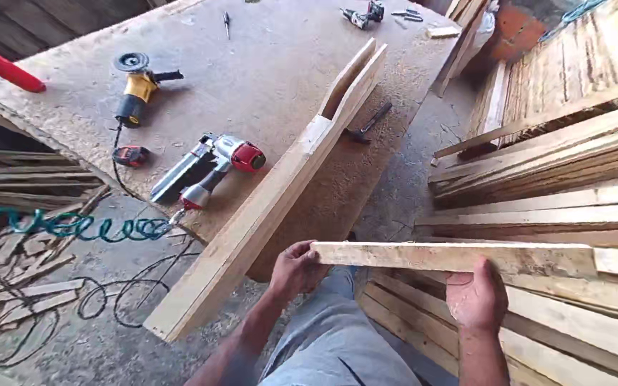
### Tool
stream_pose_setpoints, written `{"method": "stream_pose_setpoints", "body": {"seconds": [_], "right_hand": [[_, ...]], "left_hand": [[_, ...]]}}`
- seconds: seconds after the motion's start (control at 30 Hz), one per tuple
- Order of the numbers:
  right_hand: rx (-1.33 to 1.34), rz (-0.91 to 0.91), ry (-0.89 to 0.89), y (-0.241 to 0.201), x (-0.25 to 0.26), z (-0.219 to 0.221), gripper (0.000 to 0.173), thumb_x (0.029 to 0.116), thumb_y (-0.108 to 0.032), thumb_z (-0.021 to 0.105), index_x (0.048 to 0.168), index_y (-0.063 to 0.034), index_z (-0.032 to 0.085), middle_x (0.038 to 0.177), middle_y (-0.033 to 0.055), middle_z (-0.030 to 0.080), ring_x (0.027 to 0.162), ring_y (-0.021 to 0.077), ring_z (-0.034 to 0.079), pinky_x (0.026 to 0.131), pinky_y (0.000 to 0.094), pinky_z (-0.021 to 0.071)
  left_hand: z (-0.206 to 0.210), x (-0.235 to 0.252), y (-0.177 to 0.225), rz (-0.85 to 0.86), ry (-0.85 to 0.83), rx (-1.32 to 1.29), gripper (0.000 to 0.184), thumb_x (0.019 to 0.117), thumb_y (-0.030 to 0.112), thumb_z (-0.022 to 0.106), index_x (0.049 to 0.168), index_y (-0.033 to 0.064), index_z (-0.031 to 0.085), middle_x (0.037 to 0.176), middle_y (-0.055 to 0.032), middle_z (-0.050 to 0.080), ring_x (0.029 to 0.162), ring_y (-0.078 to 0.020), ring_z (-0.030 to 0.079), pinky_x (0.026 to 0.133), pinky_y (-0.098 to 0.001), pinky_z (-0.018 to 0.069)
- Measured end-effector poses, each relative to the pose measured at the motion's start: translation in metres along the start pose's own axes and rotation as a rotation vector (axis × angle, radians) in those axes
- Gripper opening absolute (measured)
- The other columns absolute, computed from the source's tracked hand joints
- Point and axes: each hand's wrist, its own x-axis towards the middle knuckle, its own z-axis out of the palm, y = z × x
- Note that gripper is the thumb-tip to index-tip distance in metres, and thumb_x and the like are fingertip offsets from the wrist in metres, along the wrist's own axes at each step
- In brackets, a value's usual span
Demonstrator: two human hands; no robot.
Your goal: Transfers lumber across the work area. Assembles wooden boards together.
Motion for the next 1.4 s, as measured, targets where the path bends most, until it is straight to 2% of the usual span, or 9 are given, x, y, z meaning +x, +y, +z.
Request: {"method": "stream_pose_setpoints", "body": {"seconds": [0.27,0.37,0.53,0.73,0.87,0.97,1.1,1.2,1.4], "right_hand": [[-0.123,-0.035,-0.167,-0.006,0.282,0.050,0.036,0.1059,-0.038,0.054,0.130,-0.0117,0.052,0.117,0.0114,0.072,0.102,0.0299,0.073,0.083,0.0540,0.0631],[-0.094,-0.019,-0.202,-0.009,0.362,0.073,0.036,0.1072,-0.038,0.050,0.133,-0.0128,0.049,0.120,0.0109,0.070,0.107,0.0296,0.072,0.087,0.0549,0.0614],[-0.081,0.103,-0.408,0.009,0.483,0.115,0.049,0.0996,-0.049,0.062,0.133,-0.0148,0.053,0.120,0.0083,0.072,0.107,0.0264,0.072,0.088,0.0516,0.0622],[-0.033,0.234,-0.737,0.073,0.648,0.206,0.038,0.1049,-0.037,0.056,0.131,-0.0096,0.049,0.117,0.0131,0.071,0.105,0.0313,0.072,0.090,0.0543,0.0613],[-0.021,0.330,-0.961,0.125,0.756,0.292,0.052,0.1019,-0.040,0.061,0.136,-0.0060,0.044,0.120,0.0171,0.069,0.106,0.0346,0.071,0.092,0.0567,0.0597],[-0.108,0.397,-1.026,0.154,0.806,0.346,0.049,0.1069,-0.044,0.048,0.140,-0.0077,0.043,0.121,0.0164,0.069,0.106,0.0329,0.071,0.092,0.0540,0.0600],[-0.164,0.436,-1.029,0.193,0.849,0.387,0.042,0.1097,-0.035,0.045,0.139,-0.0049,0.045,0.122,0.0160,0.068,0.111,0.0308,0.069,0.099,0.0514,0.0571],[-0.186,0.474,-1.017,0.222,0.860,0.396,0.033,0.1087,-0.027,0.048,0.132,-0.0049,0.049,0.116,0.0135,0.069,0.108,0.0280,0.069,0.098,0.0498,0.0572],[-0.171,0.578,-1.056,0.249,0.868,0.384,0.036,0.1062,-0.033,0.053,0.130,-0.0067,0.050,0.117,0.0126,0.070,0.110,0.0291,0.070,0.100,0.0527,0.0556]], "left_hand": [[0.118,0.223,0.047,0.185,0.043,-0.314,0.017,0.0937,0.001,0.067,0.110,-0.0014,0.069,0.095,-0.0137,0.075,0.080,-0.0210,0.074,0.074,-0.0382,0.0643],[0.152,0.260,0.087,0.237,0.075,-0.351,0.019,0.0951,0.000,0.065,0.113,-0.0037,0.069,0.098,-0.0156,0.075,0.082,-0.0228,0.074,0.075,-0.0393,0.0647],[0.184,0.293,0.124,0.380,0.184,-0.351,0.022,0.0938,-0.001,0.067,0.116,-0.0043,0.070,0.103,-0.0159,0.076,0.088,-0.0241,0.075,0.080,-0.0410,0.0652],[0.218,0.359,0.145,0.617,0.568,-0.256,0.019,0.0946,-0.001,0.065,0.113,-0.0049,0.069,0.101,-0.0125,0.076,0.087,-0.0204,0.074,0.080,-0.0380,0.0643],[0.251,0.417,0.165,0.723,0.938,-0.050,0.019,0.0934,-0.001,0.068,0.112,-0.0041,0.072,0.101,-0.0097,0.076,0.093,-0.0163,0.073,0.089,-0.0363,0.0616],[0.269,0.447,0.181,0.680,1.100,0.044,0.020,0.0944,0.002,0.069,0.113,-0.0018,0.074,0.104,-0.0094,0.077,0.094,-0.0169,0.074,0.088,-0.0374,0.0622],[0.277,0.472,0.189,0.508,1.231,0.143,0.018,0.0974,0.010,0.069,0.114,0.0034,0.075,0.101,-0.0052,0.077,0.091,-0.0134,0.074,0.086,-0.0354,0.0621],[0.278,0.480,0.192,0.427,1.298,0.211,0.018,0.0974,0.012,0.070,0.113,0.0042,0.076,0.098,-0.0044,0.077,0.089,-0.0121,0.074,0.085,-0.0347,0.0626],[0.274,0.478,0.188,0.397,1.309,0.291,0.013,0.0952,0.016,0.073,0.103,0.0058,0.078,0.090,-0.0021,0.077,0.082,-0.0099,0.073,0.080,-0.0332,0.0632]]}}
